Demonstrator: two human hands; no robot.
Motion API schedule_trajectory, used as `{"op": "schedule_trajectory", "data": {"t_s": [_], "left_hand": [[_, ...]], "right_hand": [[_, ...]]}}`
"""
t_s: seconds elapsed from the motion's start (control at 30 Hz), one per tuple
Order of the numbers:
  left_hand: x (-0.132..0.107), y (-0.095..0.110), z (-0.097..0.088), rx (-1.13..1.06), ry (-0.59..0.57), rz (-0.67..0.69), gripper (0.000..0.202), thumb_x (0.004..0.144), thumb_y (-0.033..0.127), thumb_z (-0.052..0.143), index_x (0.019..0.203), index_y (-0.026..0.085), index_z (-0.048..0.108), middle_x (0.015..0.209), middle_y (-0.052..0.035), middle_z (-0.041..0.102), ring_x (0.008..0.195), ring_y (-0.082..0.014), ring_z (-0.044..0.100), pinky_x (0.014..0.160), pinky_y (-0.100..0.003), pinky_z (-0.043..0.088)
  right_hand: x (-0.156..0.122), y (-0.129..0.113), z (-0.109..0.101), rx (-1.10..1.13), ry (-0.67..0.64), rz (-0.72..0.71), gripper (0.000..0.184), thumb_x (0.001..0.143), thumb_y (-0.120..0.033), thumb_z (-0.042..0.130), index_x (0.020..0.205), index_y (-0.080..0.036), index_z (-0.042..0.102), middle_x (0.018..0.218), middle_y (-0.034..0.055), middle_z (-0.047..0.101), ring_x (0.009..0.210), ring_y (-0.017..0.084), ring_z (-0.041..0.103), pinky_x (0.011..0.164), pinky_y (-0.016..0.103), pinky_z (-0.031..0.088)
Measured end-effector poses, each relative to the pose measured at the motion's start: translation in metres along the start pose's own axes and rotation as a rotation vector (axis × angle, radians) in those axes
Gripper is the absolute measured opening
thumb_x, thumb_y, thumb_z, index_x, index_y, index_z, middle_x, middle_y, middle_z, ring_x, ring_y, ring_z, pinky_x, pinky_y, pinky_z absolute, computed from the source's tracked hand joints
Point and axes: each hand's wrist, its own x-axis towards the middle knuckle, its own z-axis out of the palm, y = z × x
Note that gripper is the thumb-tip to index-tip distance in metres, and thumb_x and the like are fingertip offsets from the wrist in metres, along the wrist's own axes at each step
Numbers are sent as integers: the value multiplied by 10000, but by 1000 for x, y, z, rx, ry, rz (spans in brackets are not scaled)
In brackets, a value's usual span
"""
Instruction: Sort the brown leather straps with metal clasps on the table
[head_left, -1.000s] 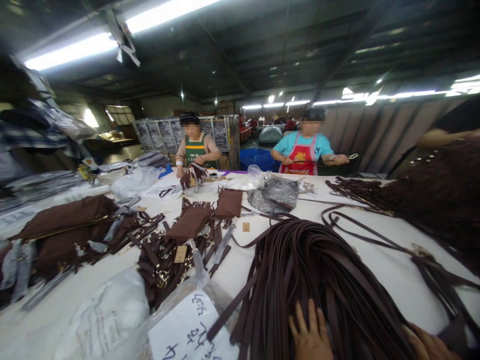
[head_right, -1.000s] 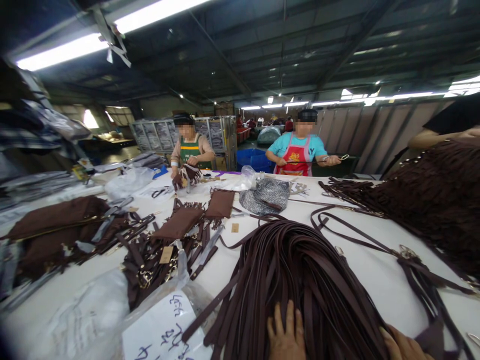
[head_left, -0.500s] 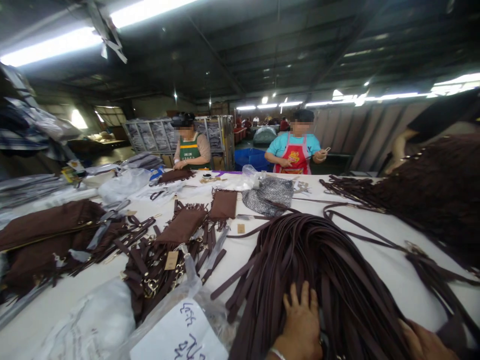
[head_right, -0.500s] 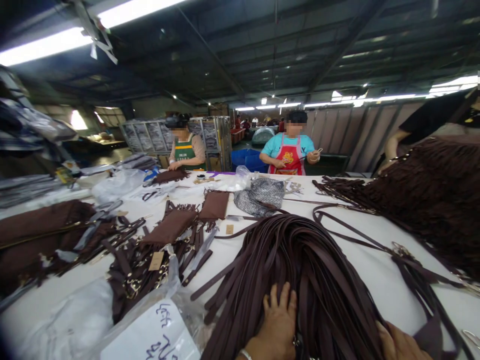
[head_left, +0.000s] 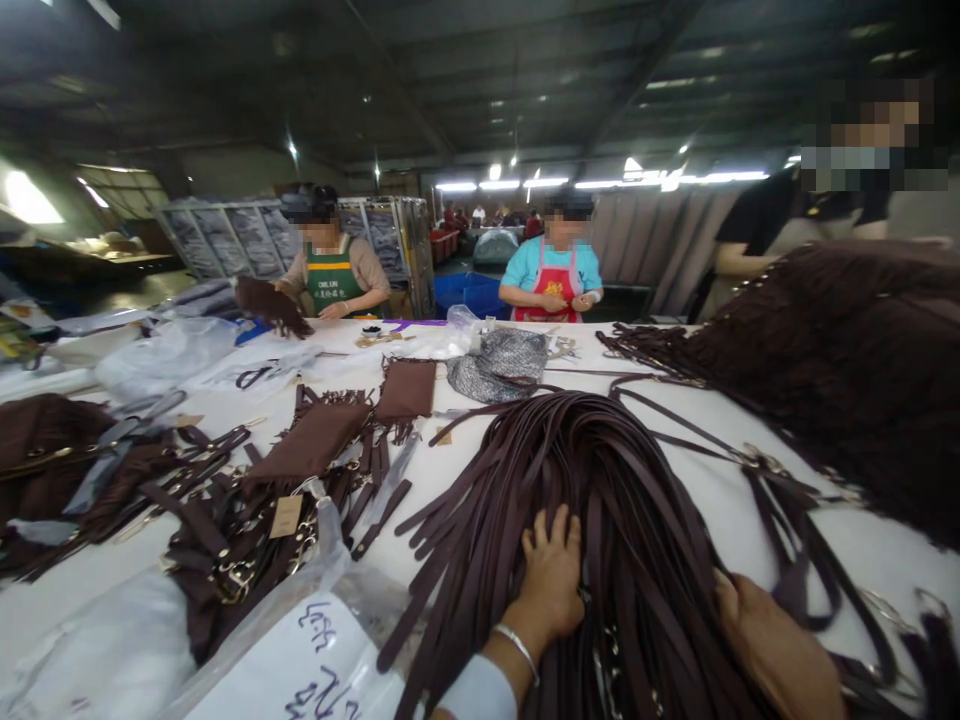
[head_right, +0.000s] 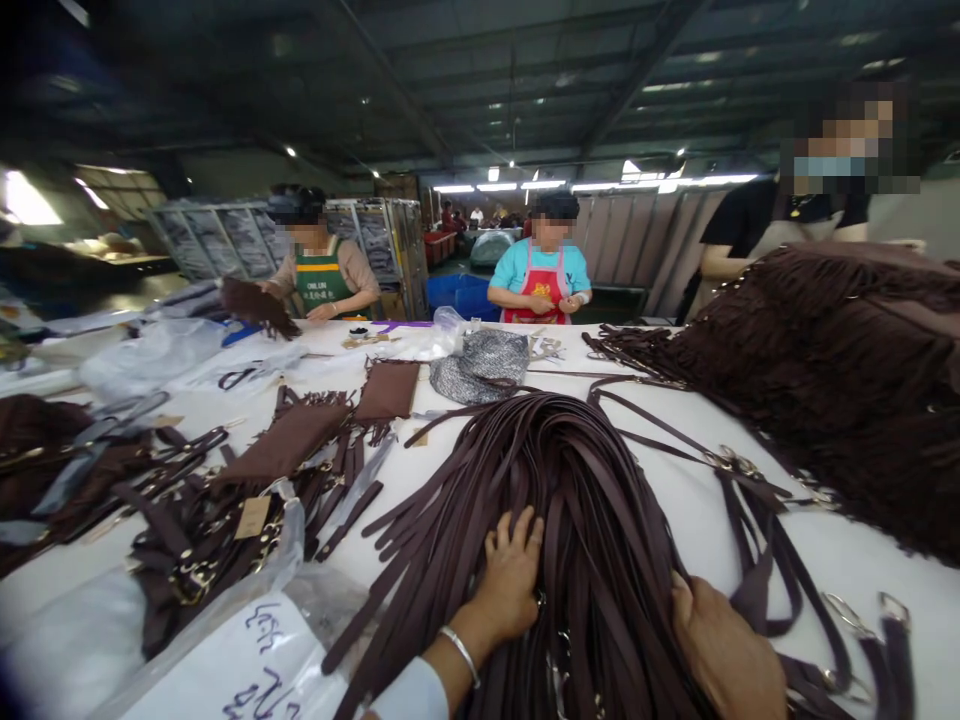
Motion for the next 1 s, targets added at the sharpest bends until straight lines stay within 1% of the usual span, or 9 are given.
{"op": "schedule_trajectory", "data": {"t_s": [0.1, 0.27, 0.47, 0.63, 0.7, 0.77, 0.8, 0.87, 1.0], "left_hand": [[2, 3, -4, 35, 15, -24, 1144, 529, 108, 606, 1541, 217, 86, 1648, -34, 23, 1456, -400, 71, 1139, -670, 230], [7, 2, -14, 98, -10, -10, 1145, 493, 58, 587, 1534, 227, 142, 1645, -33, 72, 1451, -377, 118, 1140, -607, 281], [16, 0, -28, 158, 19, 37, 1029, 562, -18, 504, 1516, 246, 220, 1637, -27, 132, 1454, -333, 143, 1135, -552, 279], [0, 16, -32, 268, 86, 30, 845, 696, -64, 415, 1495, 188, 297, 1624, -75, 195, 1466, -322, 153, 1159, -532, 220], [-16, 25, -35, 319, 114, 45, 714, 770, -50, 368, 1459, 133, 369, 1615, -111, 213, 1482, -353, 84, 1167, -596, 142], [-34, 32, -37, 370, 146, 126, 590, 834, -24, 314, 1392, 97, 466, 1617, -109, 207, 1495, -335, -3, 1191, -586, 53], [-42, 35, -37, 392, 152, 188, 550, 852, -14, 291, 1343, 86, 517, 1603, -113, 248, 1497, -317, 21, 1205, -545, 69], [-56, 41, -34, 295, 94, 209, 492, 885, 15, 261, 1258, 75, 577, 1520, -143, 397, 1464, -279, 218, 1202, -444, 187], [-67, 54, -18, -27, -55, 1, 441, 916, 58, 226, 1187, 69, 573, 1250, -178, 627, 1173, -232, 600, 1034, -345, 433]], "right_hand": [[-2, -9, -10, -30, -126, -60, 386, 902, -305, 305, 1067, -235, 647, 1023, 174, 673, 887, 325, 688, 683, 439, 540], [-5, -30, -31, 25, -266, 133, 416, 971, -338, 234, 1119, -207, 600, 1038, 176, 690, 901, 339, 704, 751, 448, 520], [-11, -50, -36, 6, -241, 300, 519, 1028, -408, 128, 1046, -156, 581, 959, 161, 718, 883, 298, 711, 765, 389, 488], [-16, -34, -50, 61, -268, 263, 524, 1040, -431, 157, 1128, -143, 587, 966, 142, 721, 897, 251, 700, 765, 339, 467], [-24, -18, -62, 93, -287, 214, 548, 1035, -483, 175, 1148, -156, 600, 958, 121, 722, 928, 243, 684, 791, 338, 463], [-37, 0, -73, 106, -291, 165, 580, 1015, -553, 208, 1108, -165, 630, 981, 117, 716, 998, 258, 651, 848, 354, 448], [-44, 7, -77, 106, -287, 145, 584, 1004, -577, 233, 1090, -166, 639, 1013, 122, 710, 1038, 270, 629, 879, 364, 436], [-57, 16, -82, 100, -271, 113, 566, 988, -593, 290, 1101, -157, 634, 1092, 133, 688, 1104, 287, 583, 937, 384, 409], [-69, 10, -83, 74, -234, 90, 518, 980, -561, 371, 1096, -127, 627, 1115, 138, 662, 1129, 288, 544, 1005, 444, 365]]}}
